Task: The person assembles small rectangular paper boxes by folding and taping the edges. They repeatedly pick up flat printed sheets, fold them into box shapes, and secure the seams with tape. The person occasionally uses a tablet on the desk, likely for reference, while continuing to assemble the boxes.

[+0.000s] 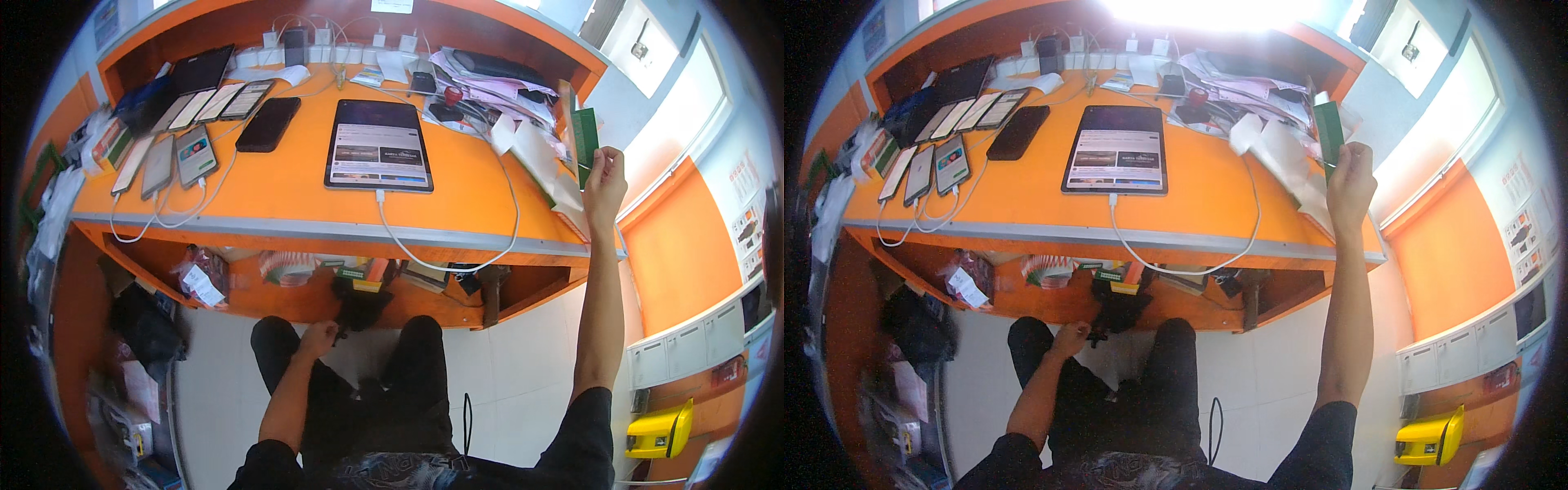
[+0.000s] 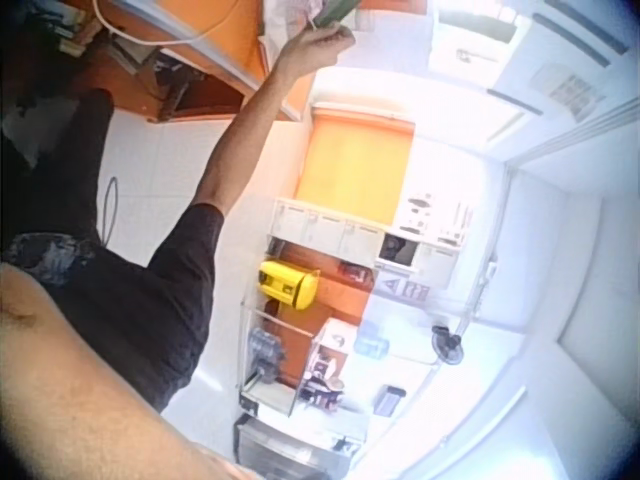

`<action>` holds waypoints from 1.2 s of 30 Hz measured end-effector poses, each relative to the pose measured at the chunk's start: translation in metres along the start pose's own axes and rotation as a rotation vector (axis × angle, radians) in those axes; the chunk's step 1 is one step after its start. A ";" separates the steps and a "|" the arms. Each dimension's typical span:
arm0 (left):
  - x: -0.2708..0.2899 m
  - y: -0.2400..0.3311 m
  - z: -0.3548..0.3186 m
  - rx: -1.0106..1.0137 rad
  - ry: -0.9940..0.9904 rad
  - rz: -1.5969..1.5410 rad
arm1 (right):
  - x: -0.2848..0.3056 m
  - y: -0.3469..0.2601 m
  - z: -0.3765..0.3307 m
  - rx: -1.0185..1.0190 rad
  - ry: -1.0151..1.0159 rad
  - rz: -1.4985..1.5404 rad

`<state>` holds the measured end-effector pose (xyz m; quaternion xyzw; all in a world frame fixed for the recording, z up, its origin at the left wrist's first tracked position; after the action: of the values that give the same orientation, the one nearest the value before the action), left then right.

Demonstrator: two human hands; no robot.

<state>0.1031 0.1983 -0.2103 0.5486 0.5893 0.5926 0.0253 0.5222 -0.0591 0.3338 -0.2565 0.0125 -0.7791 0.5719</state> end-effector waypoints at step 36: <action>0.095 0.231 -0.171 -0.157 -0.340 -0.764 | -0.018 -0.254 -0.222 0.303 -0.611 0.391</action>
<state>0.0918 0.0775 0.0674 0.3770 0.6908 0.4846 0.3818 0.2091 -0.0158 0.2134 -0.3820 -0.2251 -0.5363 0.7182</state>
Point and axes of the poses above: each hand's wrist, its own z-axis towards the middle knuckle, its own x-axis out of the back of the hand, y = z × x, the point moved 10 cm from there along z, towards the middle knuckle, and after that the axes turned 5 degrees about x, right-handed, at the moved point
